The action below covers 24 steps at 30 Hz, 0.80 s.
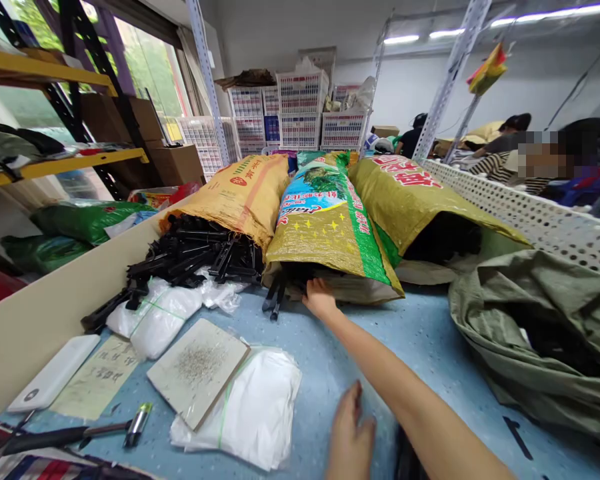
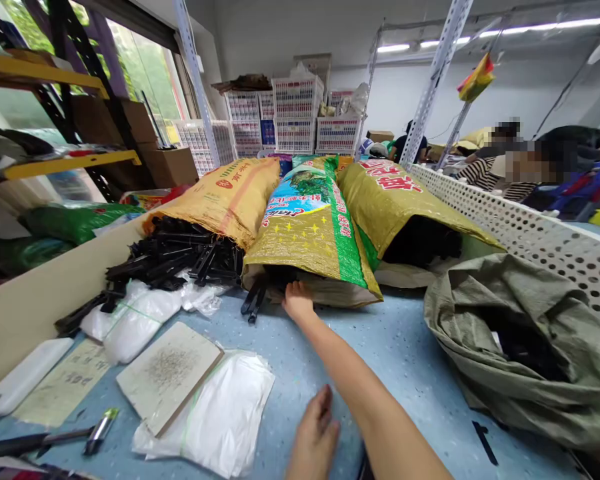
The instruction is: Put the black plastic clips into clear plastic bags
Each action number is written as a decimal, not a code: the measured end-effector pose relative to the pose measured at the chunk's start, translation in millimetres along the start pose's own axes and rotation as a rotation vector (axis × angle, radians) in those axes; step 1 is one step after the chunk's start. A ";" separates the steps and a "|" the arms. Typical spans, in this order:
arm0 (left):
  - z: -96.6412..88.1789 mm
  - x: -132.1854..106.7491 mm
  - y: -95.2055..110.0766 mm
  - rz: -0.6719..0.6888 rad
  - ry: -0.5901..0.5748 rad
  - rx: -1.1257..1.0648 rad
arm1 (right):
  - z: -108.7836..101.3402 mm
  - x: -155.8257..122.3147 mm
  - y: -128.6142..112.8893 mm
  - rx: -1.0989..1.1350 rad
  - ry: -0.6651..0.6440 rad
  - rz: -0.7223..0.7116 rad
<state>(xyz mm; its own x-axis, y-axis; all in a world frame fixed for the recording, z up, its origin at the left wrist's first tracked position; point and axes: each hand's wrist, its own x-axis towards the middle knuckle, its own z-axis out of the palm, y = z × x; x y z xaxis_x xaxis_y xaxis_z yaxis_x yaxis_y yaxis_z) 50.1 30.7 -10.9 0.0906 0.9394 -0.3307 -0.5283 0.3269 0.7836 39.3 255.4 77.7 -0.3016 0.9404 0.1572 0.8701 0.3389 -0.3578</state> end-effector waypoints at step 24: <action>-4.6 -41.8 72.3 -0.200 -0.094 -0.317 | -34.8 -192.5 19.9 1.102 -0.173 0.244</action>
<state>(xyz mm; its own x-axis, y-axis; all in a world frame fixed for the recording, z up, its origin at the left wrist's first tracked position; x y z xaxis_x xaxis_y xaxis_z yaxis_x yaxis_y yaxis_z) 4.2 14.6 57.1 0.2877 0.8703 -0.3998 -0.7258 0.4705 0.5018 128.2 80.2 72.4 -0.2952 0.9471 -0.1262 0.1231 -0.0933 -0.9880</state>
